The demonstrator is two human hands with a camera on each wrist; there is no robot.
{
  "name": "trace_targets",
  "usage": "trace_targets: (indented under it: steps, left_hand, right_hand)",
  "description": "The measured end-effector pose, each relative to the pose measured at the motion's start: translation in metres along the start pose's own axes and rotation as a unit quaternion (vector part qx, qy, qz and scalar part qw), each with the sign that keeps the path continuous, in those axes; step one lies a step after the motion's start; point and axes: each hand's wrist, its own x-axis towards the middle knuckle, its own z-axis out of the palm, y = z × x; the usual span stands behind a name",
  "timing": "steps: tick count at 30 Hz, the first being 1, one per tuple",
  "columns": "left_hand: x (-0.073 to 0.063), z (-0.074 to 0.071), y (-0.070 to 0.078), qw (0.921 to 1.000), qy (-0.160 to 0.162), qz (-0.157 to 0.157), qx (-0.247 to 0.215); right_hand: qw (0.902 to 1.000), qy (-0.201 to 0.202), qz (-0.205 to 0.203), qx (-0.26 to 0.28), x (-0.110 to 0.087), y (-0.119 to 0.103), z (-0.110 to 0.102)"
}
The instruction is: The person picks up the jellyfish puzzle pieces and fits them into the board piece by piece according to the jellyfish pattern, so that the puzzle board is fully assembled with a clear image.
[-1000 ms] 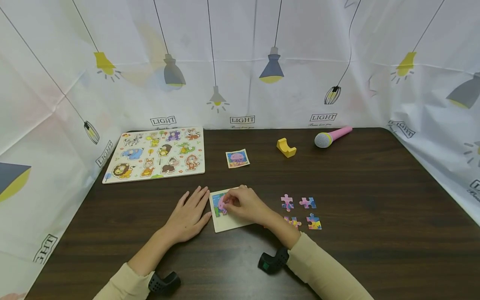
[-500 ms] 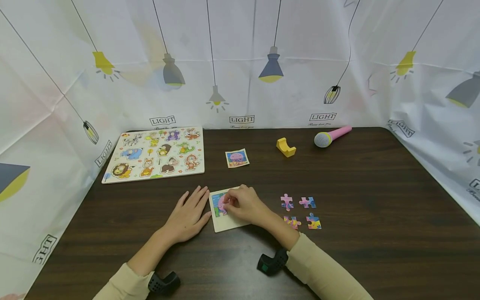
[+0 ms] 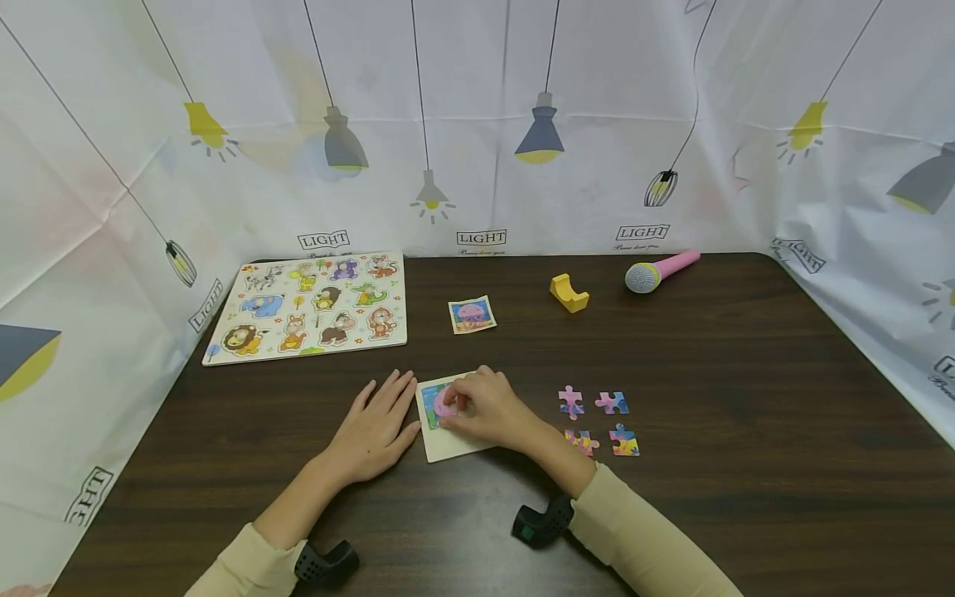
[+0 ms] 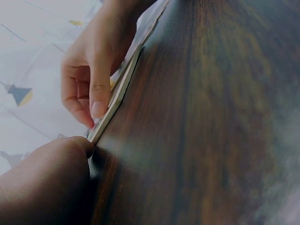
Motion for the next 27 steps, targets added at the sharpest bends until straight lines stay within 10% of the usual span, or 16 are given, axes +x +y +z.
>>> trace_targets:
  steps: [27]
  left_hand:
    - [-0.0001,0.0007,0.0004,1.0,0.002,0.002,0.004]
  right_hand:
    - [0.9998,0.004,0.002,-0.018,-0.0002,-0.0061,-0.0016]
